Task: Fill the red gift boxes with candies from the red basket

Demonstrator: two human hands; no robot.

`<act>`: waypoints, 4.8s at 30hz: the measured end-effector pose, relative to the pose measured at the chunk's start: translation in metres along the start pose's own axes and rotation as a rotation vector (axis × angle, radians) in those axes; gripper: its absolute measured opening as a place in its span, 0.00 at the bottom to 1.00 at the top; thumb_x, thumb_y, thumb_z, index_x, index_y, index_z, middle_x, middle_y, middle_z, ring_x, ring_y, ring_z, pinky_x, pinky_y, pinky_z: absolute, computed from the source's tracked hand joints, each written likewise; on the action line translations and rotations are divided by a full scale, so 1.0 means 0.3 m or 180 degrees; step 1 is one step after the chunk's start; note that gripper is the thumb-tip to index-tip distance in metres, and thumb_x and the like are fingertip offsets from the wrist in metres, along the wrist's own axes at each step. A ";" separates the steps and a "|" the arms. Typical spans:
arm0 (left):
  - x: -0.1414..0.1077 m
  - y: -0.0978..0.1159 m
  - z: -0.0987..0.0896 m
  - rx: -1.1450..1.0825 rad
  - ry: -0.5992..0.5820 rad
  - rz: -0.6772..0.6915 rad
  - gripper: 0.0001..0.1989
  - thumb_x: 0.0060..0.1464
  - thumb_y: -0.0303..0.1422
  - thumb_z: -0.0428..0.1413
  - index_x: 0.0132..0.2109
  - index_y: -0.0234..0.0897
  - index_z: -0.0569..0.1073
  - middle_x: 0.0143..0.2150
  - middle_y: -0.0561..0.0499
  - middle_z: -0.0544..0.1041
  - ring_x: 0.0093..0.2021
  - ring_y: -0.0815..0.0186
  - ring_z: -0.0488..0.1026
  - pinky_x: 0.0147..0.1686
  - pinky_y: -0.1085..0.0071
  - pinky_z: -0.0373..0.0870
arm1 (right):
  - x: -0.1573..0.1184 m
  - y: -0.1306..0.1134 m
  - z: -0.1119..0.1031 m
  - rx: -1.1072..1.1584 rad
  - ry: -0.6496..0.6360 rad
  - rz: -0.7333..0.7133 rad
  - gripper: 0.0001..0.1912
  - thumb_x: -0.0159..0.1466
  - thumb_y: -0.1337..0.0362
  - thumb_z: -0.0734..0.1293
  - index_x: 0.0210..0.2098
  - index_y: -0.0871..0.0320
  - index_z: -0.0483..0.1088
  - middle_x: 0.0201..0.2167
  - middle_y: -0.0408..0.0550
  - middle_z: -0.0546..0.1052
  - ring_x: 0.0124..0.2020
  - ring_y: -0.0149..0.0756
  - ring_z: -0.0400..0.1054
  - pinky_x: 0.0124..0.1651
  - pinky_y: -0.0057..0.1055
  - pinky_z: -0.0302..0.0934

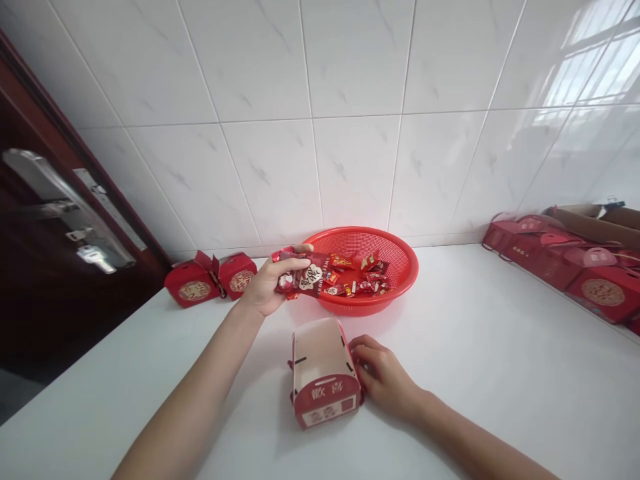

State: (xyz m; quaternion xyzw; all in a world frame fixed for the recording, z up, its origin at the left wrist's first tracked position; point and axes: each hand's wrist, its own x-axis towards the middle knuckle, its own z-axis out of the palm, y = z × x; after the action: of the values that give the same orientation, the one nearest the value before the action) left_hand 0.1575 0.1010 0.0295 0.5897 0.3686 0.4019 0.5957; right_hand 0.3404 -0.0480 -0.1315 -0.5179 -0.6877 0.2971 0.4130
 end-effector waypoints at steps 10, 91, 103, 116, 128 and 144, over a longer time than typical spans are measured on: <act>-0.070 -0.011 0.020 -0.0677 -0.0063 -0.0149 0.18 0.41 0.28 0.63 0.44 0.37 0.79 0.26 0.56 0.74 0.23 0.71 0.70 0.24 0.76 0.67 | 0.004 -0.024 -0.013 0.0032 0.0015 0.0033 0.11 0.65 0.71 0.60 0.37 0.58 0.74 0.44 0.53 0.76 0.42 0.39 0.73 0.45 0.35 0.68; -0.020 0.015 -0.006 0.0622 -0.0606 0.0506 0.16 0.52 0.46 0.62 0.31 0.37 0.71 0.23 0.58 0.64 0.18 0.75 0.54 0.17 0.76 0.44 | 0.387 -0.376 -0.218 0.1083 0.0546 -0.0650 0.08 0.63 0.60 0.72 0.32 0.59 0.75 0.28 0.44 0.78 0.29 0.31 0.73 0.32 0.29 0.69; -0.012 -0.013 0.033 -0.0011 -0.0356 0.0273 0.17 0.49 0.44 0.63 0.27 0.37 0.67 0.21 0.58 0.63 0.18 0.76 0.56 0.16 0.77 0.45 | 0.379 -0.363 -0.209 0.1018 0.0439 -0.0486 0.18 0.61 0.49 0.74 0.36 0.57 0.73 0.33 0.47 0.81 0.33 0.35 0.76 0.35 0.33 0.72; 0.000 -0.032 0.057 -0.0954 0.0332 0.0158 0.11 0.52 0.38 0.60 0.28 0.37 0.69 0.23 0.57 0.70 0.20 0.73 0.67 0.21 0.77 0.62 | 0.367 -0.373 -0.128 -0.0085 0.0526 -0.0794 0.10 0.61 0.67 0.69 0.36 0.53 0.62 0.36 0.43 0.78 0.36 0.36 0.74 0.40 0.35 0.68; 0.030 0.004 -0.030 -0.0894 0.0528 0.0595 0.04 0.39 0.31 0.58 0.27 0.37 0.70 0.20 0.58 0.70 0.19 0.75 0.62 0.18 0.79 0.57 | 0.369 -0.379 -0.216 0.0986 0.0720 -0.0501 0.12 0.63 0.54 0.73 0.35 0.57 0.73 0.32 0.47 0.79 0.30 0.35 0.74 0.30 0.32 0.69; -0.042 0.023 -0.068 0.0905 -0.1639 0.0823 0.11 0.59 0.40 0.59 0.35 0.36 0.73 0.23 0.57 0.69 0.18 0.76 0.59 0.17 0.77 0.53 | 0.363 -0.358 -0.226 0.1975 0.0243 -0.0322 0.14 0.62 0.55 0.76 0.30 0.56 0.72 0.31 0.44 0.78 0.31 0.33 0.72 0.37 0.32 0.71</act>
State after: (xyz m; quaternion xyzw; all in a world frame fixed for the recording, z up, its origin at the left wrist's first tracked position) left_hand 0.1335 0.0978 0.0352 0.7913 0.1803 0.2563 0.5250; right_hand 0.3364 0.0240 0.0194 -0.3431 -0.5731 0.4522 0.5911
